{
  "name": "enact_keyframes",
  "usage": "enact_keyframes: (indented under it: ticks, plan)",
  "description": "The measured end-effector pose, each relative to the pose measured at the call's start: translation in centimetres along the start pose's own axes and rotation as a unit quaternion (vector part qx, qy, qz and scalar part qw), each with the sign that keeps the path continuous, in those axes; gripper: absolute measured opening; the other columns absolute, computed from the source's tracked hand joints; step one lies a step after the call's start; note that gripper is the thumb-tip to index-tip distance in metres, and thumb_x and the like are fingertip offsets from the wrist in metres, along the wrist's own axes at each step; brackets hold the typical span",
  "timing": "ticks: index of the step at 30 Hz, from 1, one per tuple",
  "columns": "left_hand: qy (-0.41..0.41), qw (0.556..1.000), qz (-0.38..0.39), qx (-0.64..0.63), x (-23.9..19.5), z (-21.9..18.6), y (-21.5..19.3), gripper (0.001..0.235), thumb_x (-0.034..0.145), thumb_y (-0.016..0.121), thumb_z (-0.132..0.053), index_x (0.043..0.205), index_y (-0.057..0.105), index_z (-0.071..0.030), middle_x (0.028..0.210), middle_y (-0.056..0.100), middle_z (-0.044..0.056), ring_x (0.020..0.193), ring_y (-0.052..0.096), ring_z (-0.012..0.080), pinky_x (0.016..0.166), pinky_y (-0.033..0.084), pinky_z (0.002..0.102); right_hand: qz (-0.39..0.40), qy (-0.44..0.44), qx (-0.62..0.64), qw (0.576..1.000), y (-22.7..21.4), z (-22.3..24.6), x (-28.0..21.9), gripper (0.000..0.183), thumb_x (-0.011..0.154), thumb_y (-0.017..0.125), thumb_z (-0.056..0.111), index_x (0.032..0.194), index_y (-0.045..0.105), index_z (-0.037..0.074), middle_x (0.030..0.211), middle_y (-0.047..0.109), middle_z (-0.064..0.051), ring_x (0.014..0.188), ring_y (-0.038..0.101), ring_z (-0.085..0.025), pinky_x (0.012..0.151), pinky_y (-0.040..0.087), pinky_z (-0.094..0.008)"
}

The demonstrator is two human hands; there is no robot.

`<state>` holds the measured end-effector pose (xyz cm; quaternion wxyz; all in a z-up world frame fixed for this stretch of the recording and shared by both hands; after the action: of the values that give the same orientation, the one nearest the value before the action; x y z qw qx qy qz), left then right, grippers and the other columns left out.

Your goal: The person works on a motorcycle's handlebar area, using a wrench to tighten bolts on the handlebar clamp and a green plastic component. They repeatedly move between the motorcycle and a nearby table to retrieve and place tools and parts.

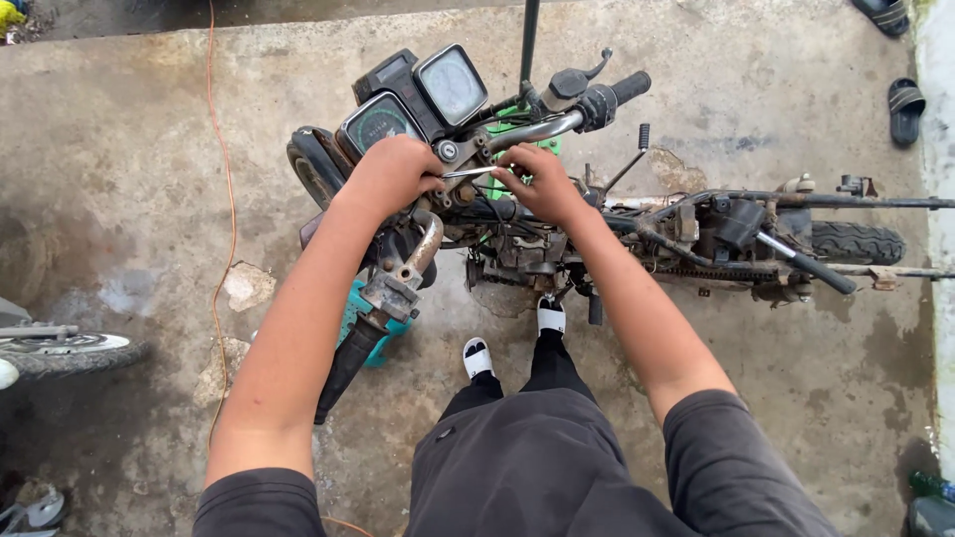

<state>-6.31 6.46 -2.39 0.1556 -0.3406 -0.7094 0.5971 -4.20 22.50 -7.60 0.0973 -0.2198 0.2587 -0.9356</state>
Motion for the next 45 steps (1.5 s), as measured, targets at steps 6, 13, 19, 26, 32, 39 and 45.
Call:
enact_keyframes:
  ticks: [6, 13, 19, 26, 32, 39, 45]
  plan:
    - [0.014, 0.992, -0.082, -0.096, -1.2, -2.4, -4.7, 0.011, 0.097, 0.077, -0.022, 0.1, 0.082, -0.012, 0.087, 0.076, 0.011, 0.087, 0.073, 0.0392, 0.079, 0.06, 0.05, -0.079, 0.041, 0.129, 0.988, -0.8, -2.8, -0.1, 0.006, 0.1, 0.078, 0.017, 0.103, 0.078, 0.013, 0.086, 0.071, -0.01, 0.088, 0.069, -0.027, 0.087, 0.051, -0.04]
    - [0.012, 0.997, -0.031, 0.063, 1.1, 1.0, 0.5, 0.004, 0.082, 0.081, -0.03, 0.085, 0.081, -0.027, 0.082, 0.077, 0.005, 0.087, 0.074, 0.0334, 0.078, 0.063, 0.051, -0.035, 0.227, 0.149, 0.962, 3.9, 7.0, -7.9, 0.016, 0.098, 0.07, 0.015, 0.109, 0.079, 0.008, 0.077, 0.074, -0.017, 0.07, 0.072, -0.027, 0.067, 0.056, -0.041]
    - [-0.023, 0.999, 0.003, 0.042, 2.3, 2.4, 2.2, 0.004, 0.083, 0.082, -0.024, 0.086, 0.083, -0.023, 0.076, 0.076, 0.003, 0.08, 0.075, 0.0304, 0.074, 0.064, 0.046, -0.072, 0.331, 0.365, 0.867, 9.0, 9.2, -9.1, 0.032, 0.108, 0.04, 0.012, 0.13, 0.061, 0.002, 0.066, 0.053, -0.009, 0.041, 0.052, -0.016, 0.033, 0.046, -0.029]
    - [-0.013, 0.996, 0.036, 0.078, 2.6, 1.8, 2.4, 0.007, 0.081, 0.084, -0.023, 0.087, 0.083, -0.02, 0.08, 0.078, 0.006, 0.082, 0.076, 0.0315, 0.073, 0.065, 0.048, -0.053, 0.356, 0.419, 0.833, 10.3, 9.4, -9.2, 0.034, 0.11, 0.036, 0.013, 0.134, 0.058, 0.001, 0.07, 0.05, -0.01, 0.039, 0.053, -0.018, 0.029, 0.049, -0.034]
    - [0.026, 0.99, 0.049, 0.127, 4.2, 2.0, 4.3, 0.008, 0.079, 0.086, -0.017, 0.079, 0.08, -0.012, 0.078, 0.075, 0.014, 0.076, 0.075, 0.037, 0.061, 0.065, 0.051, -0.071, 0.39, 0.543, 0.74, 12.8, 9.5, -10.0, 0.03, 0.11, 0.042, 0.019, 0.132, 0.058, 0.006, 0.071, 0.044, -0.008, 0.043, 0.052, -0.019, 0.033, 0.052, -0.035]
    - [0.095, 0.975, 0.031, 0.2, 4.3, 0.5, 5.5, 0.014, 0.083, 0.079, -0.007, 0.071, 0.071, -0.005, 0.071, 0.07, 0.01, 0.07, 0.074, 0.0321, 0.059, 0.063, 0.048, -0.093, 0.334, 0.44, 0.828, 13.5, 4.9, -11.6, 0.03, 0.112, 0.042, 0.015, 0.128, 0.065, 0.006, 0.063, 0.045, -0.005, 0.042, 0.048, -0.013, 0.034, 0.039, -0.026]
    - [0.093, 0.974, 0.029, 0.203, 3.9, 1.0, 5.3, 0.016, 0.08, 0.081, -0.009, 0.07, 0.069, -0.007, 0.069, 0.069, 0.01, 0.07, 0.075, 0.0317, 0.057, 0.063, 0.05, -0.079, 0.25, 0.17, 0.95, 5.4, 5.5, -9.8, 0.026, 0.103, 0.062, 0.011, 0.126, 0.075, 0.01, 0.104, 0.077, -0.022, 0.103, 0.074, -0.032, 0.09, 0.057, -0.047]
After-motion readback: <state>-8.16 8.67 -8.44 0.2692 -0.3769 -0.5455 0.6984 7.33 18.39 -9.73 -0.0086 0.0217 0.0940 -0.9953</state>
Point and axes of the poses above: each hand's wrist, its own x-axis towards the middle knuckle, its own y-axis out of the palm, z = x × y, the point moved 10 cm from there along x, towards the middle knuckle
